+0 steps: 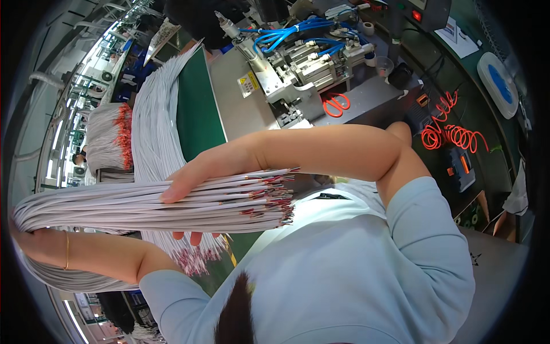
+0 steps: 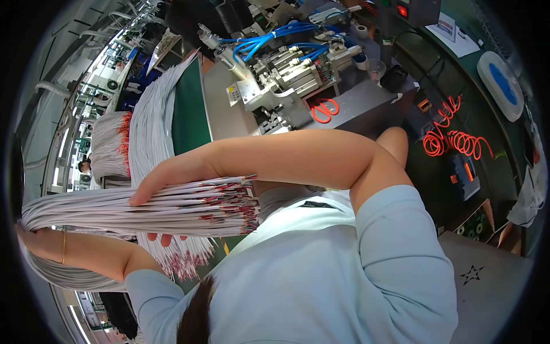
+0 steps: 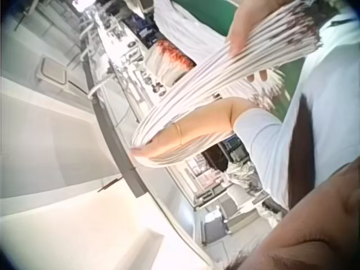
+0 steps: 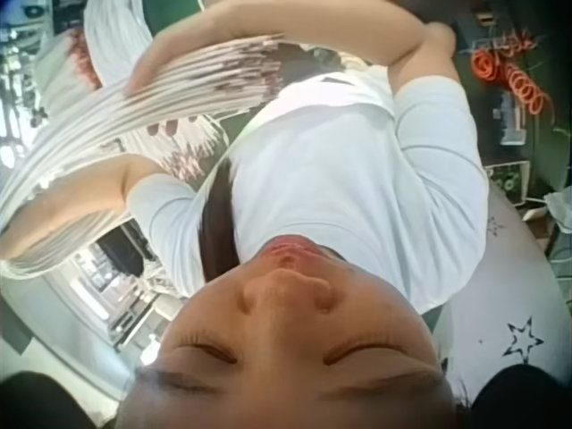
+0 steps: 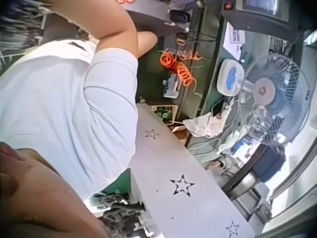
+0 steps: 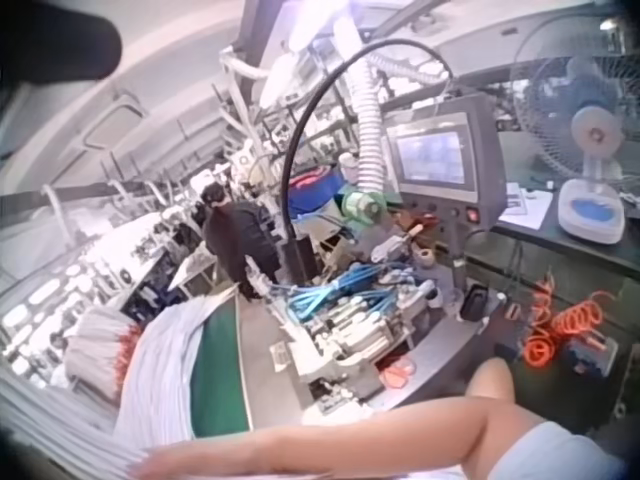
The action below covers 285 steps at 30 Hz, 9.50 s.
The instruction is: The person places a bundle of wires on the work table, separates and aligns the ends of individual wires by hand to feed them into a machine, and removes tape wraps from their fingers.
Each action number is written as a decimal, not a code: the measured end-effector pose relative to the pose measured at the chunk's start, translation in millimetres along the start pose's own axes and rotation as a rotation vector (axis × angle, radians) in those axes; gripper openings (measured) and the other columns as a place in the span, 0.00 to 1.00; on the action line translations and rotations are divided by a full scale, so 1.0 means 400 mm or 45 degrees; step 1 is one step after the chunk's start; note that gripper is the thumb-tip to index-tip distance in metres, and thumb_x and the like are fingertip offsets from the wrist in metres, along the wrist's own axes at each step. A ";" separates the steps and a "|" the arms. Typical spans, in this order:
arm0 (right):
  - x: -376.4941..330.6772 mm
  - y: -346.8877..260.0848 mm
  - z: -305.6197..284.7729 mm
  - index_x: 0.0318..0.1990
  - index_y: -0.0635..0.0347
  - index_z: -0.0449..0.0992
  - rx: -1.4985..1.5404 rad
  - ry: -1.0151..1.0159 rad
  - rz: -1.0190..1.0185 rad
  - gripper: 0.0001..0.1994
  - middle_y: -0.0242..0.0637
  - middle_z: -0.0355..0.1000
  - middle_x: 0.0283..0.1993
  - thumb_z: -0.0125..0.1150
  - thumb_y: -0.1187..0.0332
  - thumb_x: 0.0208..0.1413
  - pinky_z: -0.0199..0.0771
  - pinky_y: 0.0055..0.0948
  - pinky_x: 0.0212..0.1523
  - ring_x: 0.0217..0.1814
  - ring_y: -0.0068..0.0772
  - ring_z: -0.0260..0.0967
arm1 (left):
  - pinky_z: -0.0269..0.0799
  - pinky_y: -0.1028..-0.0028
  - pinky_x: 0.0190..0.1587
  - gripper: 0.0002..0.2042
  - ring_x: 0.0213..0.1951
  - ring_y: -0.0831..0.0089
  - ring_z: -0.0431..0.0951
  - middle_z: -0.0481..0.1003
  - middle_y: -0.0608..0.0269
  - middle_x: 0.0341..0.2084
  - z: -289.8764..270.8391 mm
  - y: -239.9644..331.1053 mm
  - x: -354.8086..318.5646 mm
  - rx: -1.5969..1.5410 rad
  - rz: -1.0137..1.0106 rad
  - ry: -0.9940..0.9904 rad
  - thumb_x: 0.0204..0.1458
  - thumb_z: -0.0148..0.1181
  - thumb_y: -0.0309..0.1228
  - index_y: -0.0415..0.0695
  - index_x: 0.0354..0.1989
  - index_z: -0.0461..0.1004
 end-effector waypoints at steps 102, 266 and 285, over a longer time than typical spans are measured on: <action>-0.136 0.132 -0.353 0.61 0.67 0.62 -0.477 1.669 -0.200 0.27 0.55 0.63 0.61 0.57 0.58 0.60 0.64 0.33 0.61 0.63 0.38 0.64 | 0.68 0.59 0.58 0.27 0.56 0.56 0.69 0.68 0.48 0.55 0.255 -0.954 -0.699 -0.202 -1.824 -0.580 0.51 0.66 0.29 0.31 0.58 0.64; -0.464 0.148 -0.328 0.33 0.65 0.71 -1.503 1.963 -0.031 0.06 0.40 0.68 0.26 0.55 0.71 0.57 0.65 0.31 0.32 0.30 0.36 0.66 | 0.64 0.75 0.22 0.04 0.19 0.72 0.70 0.69 0.63 0.27 0.350 -0.431 -1.139 0.229 0.078 -2.281 0.51 0.61 0.24 0.38 0.29 0.73; -0.400 0.116 -0.282 0.30 0.62 0.76 -1.585 1.789 -0.432 0.06 0.34 0.73 0.28 0.67 0.74 0.46 0.63 0.30 0.40 0.31 0.32 0.68 | 0.57 0.81 0.23 0.07 0.22 0.88 0.62 0.71 0.72 0.20 0.345 -0.487 -1.101 -0.111 -1.114 -2.228 0.53 0.64 0.27 0.37 0.28 0.75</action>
Point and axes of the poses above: each hand's wrist, its own x-axis towards the middle knuckle, its own z-axis out of the palm, y = z × x, the point moved 2 cm from there along x, towards the middle knuckle
